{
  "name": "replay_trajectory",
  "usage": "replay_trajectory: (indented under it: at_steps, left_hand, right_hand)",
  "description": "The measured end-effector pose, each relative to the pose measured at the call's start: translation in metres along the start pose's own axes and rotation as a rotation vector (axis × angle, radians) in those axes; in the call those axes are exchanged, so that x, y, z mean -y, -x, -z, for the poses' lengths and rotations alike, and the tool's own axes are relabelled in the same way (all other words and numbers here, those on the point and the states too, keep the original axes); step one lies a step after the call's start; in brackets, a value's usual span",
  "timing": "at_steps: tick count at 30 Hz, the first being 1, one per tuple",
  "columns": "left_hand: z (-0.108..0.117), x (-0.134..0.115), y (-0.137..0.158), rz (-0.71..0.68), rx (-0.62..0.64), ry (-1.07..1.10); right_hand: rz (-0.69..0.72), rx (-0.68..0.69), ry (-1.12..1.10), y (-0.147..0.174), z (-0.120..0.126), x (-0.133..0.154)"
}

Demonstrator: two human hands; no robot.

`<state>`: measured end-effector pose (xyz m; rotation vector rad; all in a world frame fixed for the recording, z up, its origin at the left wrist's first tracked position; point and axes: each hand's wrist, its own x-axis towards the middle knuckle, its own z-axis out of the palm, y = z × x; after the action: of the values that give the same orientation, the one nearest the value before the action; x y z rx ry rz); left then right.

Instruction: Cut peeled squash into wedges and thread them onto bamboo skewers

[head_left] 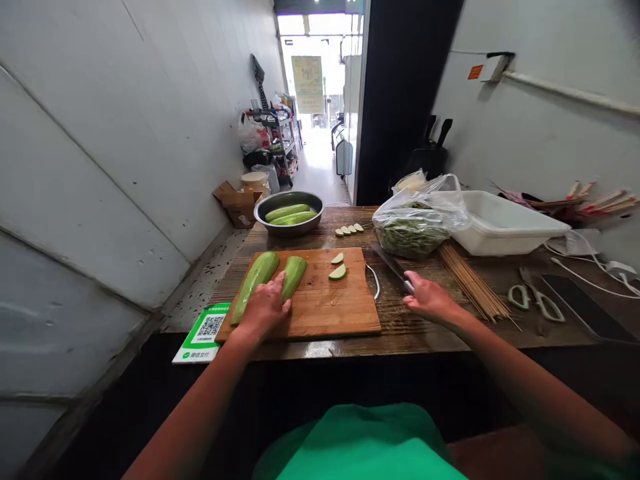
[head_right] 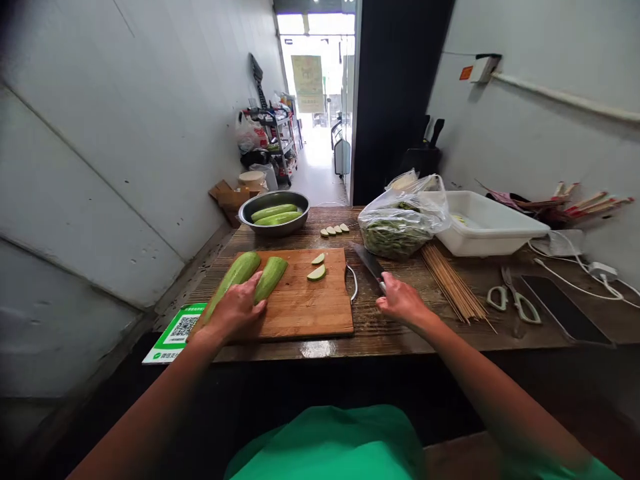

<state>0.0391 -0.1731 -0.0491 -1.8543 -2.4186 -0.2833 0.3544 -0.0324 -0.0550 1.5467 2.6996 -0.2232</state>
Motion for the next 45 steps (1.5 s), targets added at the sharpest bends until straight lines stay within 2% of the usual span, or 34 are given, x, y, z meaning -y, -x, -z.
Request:
replay_trajectory:
  at_steps: [2, 4, 6, 7, 9, 11, 13, 16, 19, 21, 24, 27, 30, 33, 38, 41, 45]
  left_hand:
    - [0.000, 0.000, 0.007, 0.066, 0.007, -0.009]
    - [-0.001, 0.004, 0.007, 0.074, 0.002, 0.040]
    - [0.000, 0.012, 0.000, 0.046, -0.007, 0.149]
    - [0.001, 0.017, -0.008, 0.042, -0.008, 0.207]
    - [0.004, 0.026, -0.027, 0.085, 0.010, 0.285]
    - [0.007, 0.030, -0.047, 0.166, 0.072, 0.275]
    - [0.008, 0.028, -0.061, 0.217, 0.135, 0.192]
    - [0.005, 0.011, -0.070, 0.231, 0.155, 0.042]
    - [0.000, -0.006, -0.070, 0.243, 0.172, -0.041]
    - [-0.001, -0.009, -0.070, 0.237, 0.176, -0.045]
    - [0.001, 0.000, -0.070, 0.174, 0.196, 0.018]
    - [0.006, 0.013, -0.069, 0.104, 0.206, 0.086]
    - [0.009, 0.015, -0.063, -0.026, 0.258, 0.154]
    - [0.009, 0.005, -0.050, -0.114, 0.283, 0.207]
    - [0.005, -0.004, -0.024, -0.127, 0.160, 0.267]
    - [0.000, 0.003, -0.024, -0.282, 0.030, 0.329]
    - [-0.007, 0.009, -0.043, -0.464, -0.091, 0.344]
  right_hand:
    - [0.008, -0.128, -0.146, 0.010, 0.000, -0.003]
    - [0.057, -0.275, -0.368, 0.018, -0.001, -0.002]
    - [-0.011, -0.401, -0.606, 0.019, 0.002, 0.004]
    - [-0.026, -0.406, -0.730, 0.016, 0.006, 0.009]
    - [0.013, -0.254, -0.955, 0.002, 0.018, 0.023]
    - [0.078, -0.112, -1.055, -0.018, 0.032, 0.040]
    - [0.133, -0.078, -1.015, -0.038, 0.043, 0.059]
    - [0.217, -0.040, -0.840, -0.058, 0.048, 0.081]
    - [0.246, -0.057, -0.576, -0.065, 0.047, 0.097]
    - [0.284, 0.008, -0.355, -0.066, 0.050, 0.106]
    - [0.323, 0.150, -0.087, -0.069, 0.067, 0.121]
    - [0.341, 0.237, 0.032, -0.072, 0.090, 0.137]
    - [0.351, 0.257, 0.077, -0.072, 0.109, 0.145]
    - [0.329, 0.214, 0.073, -0.062, 0.115, 0.141]
    - [0.294, 0.200, 0.018, -0.027, 0.101, 0.120]
    - [0.290, 0.239, 0.046, -0.016, 0.097, 0.119]
    - [0.291, 0.298, 0.106, -0.024, 0.103, 0.128]
